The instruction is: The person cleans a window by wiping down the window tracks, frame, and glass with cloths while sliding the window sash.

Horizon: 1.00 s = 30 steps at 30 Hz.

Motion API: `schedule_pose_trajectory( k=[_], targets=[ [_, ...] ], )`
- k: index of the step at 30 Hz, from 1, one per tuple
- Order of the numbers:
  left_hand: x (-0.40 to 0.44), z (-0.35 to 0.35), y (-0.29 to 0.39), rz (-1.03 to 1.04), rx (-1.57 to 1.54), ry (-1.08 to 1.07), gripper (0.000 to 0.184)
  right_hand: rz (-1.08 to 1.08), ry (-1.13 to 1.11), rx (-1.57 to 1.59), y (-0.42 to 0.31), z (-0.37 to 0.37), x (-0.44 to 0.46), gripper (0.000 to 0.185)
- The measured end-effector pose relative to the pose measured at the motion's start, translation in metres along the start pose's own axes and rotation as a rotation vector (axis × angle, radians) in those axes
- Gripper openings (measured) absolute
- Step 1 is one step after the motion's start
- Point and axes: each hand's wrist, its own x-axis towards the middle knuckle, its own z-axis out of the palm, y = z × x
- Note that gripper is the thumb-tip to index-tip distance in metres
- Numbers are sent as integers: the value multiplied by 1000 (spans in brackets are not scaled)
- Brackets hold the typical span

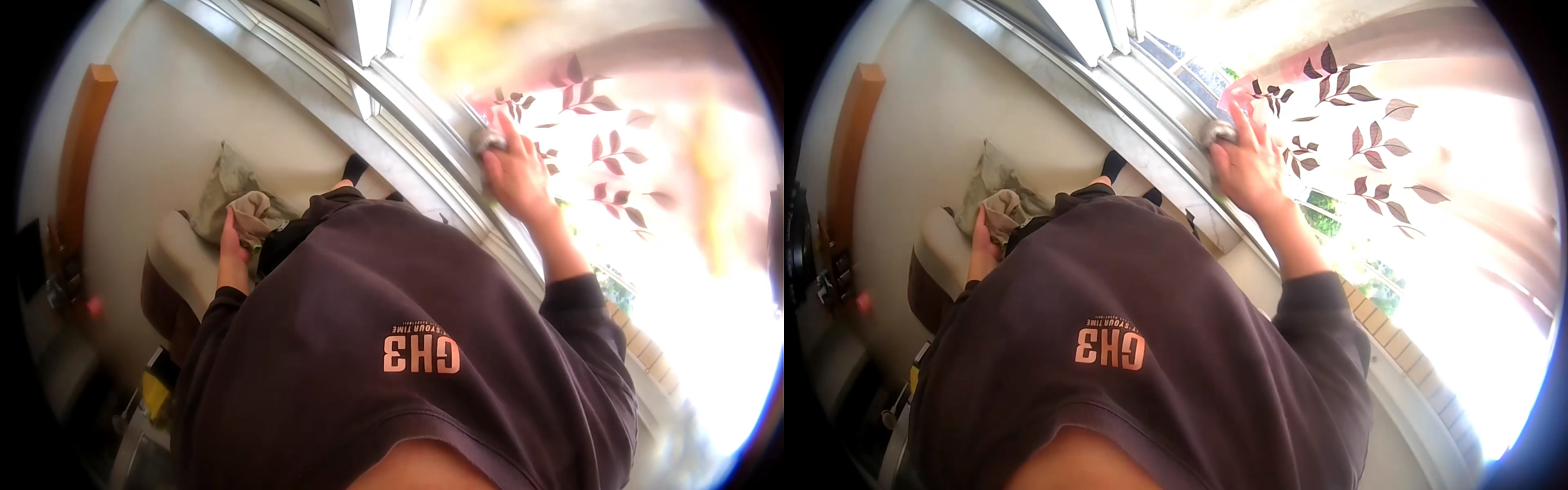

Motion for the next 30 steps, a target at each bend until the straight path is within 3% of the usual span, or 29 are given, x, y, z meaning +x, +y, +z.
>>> schedule_pose_trajectory(
  k=[4, 10, 11, 14, 17, 23, 26, 29, 30],
  targets=[
    [12, -4, 2, -30, 21, -13, 54, -22, -11, 11, -42, -17, 56, 37],
    [8, -5, 8, -57, 73, -91, 57, -209, 282, -9, -64, 23, 125, 41],
    [8, -6, 9, -75, 76, -121, 57, -201, 334, 12, -66, 25, 121, 41],
    [8, -3, 10, 20, 136, -108, 59, -65, 135, 8, -80, -13, 72, 40],
    [-20, 31, 23, 33, 173, -75, 59, -49, 97, -1, -42, -3, 37, 38],
    [-1, 35, 65, -22, 369, -317, 34, -60, 129, 61, 6, 10, -4, 33],
    [14, 46, 86, 169, 489, -323, 25, -41, 56, 81, -21, -11, 42, 34],
    [-44, 126, 87, 345, 419, -308, 19, -31, 23, 87, -58, -28, 89, 38],
    [-58, 151, 86, 507, 511, -363, 24, -24, 25, 129, -71, -35, 100, 40]
  ],
)
